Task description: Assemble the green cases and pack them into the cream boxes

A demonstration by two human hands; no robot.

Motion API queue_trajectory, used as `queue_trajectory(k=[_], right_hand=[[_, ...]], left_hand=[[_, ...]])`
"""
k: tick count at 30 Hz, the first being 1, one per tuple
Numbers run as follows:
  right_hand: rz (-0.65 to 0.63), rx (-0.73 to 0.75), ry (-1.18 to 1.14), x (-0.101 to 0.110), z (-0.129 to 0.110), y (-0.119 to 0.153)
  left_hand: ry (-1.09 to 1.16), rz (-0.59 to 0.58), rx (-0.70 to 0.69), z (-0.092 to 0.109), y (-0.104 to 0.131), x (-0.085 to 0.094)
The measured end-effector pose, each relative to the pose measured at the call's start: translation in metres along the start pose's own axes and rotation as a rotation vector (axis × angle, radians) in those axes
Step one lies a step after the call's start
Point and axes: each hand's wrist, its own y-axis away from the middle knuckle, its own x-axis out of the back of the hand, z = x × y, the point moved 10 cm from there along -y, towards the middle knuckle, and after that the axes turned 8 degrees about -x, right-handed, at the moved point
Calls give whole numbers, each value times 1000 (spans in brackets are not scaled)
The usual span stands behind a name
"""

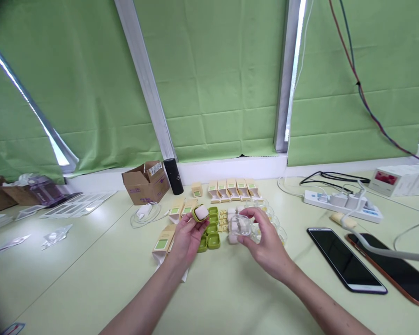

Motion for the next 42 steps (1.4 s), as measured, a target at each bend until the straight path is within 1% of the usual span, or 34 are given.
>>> queue_trajectory(k=[4,7,10,14,17,20,22,26,32,36,39,41,42], right_hand=[[9,28,124,35,26,9],[41,35,222,59,48,18],[82,45,337,74,66,28],[52,55,492,77,84,42],[54,70,565,80,92,52],[64,86,596,82,97,57],[49,89,615,79,101,59],[30,61,624,73,110,57],[45,22,595,74,115,56],[58,0,560,78,113,57],[99,-4,480,79,100,54],[130,2,426,74,82,49],[127,22,394,67,70,46]], left_hand=[[28,2,75,-6,1,-2],[47,3,83,-7,1,-2],[57,0,76,-6,0,-1],[50,14,71,-7,-2,2],[44,22,68,-7,-3,3],[42,7,63,-6,-2,1],[41,-3,59,-6,-2,-1],[47,22,48,-5,-1,1],[46,10,44,-5,-2,0],[43,5,51,-4,-1,0],[50,4,59,-6,0,-1],[64,8,70,-7,0,-2],[73,13,74,-8,1,-2]])
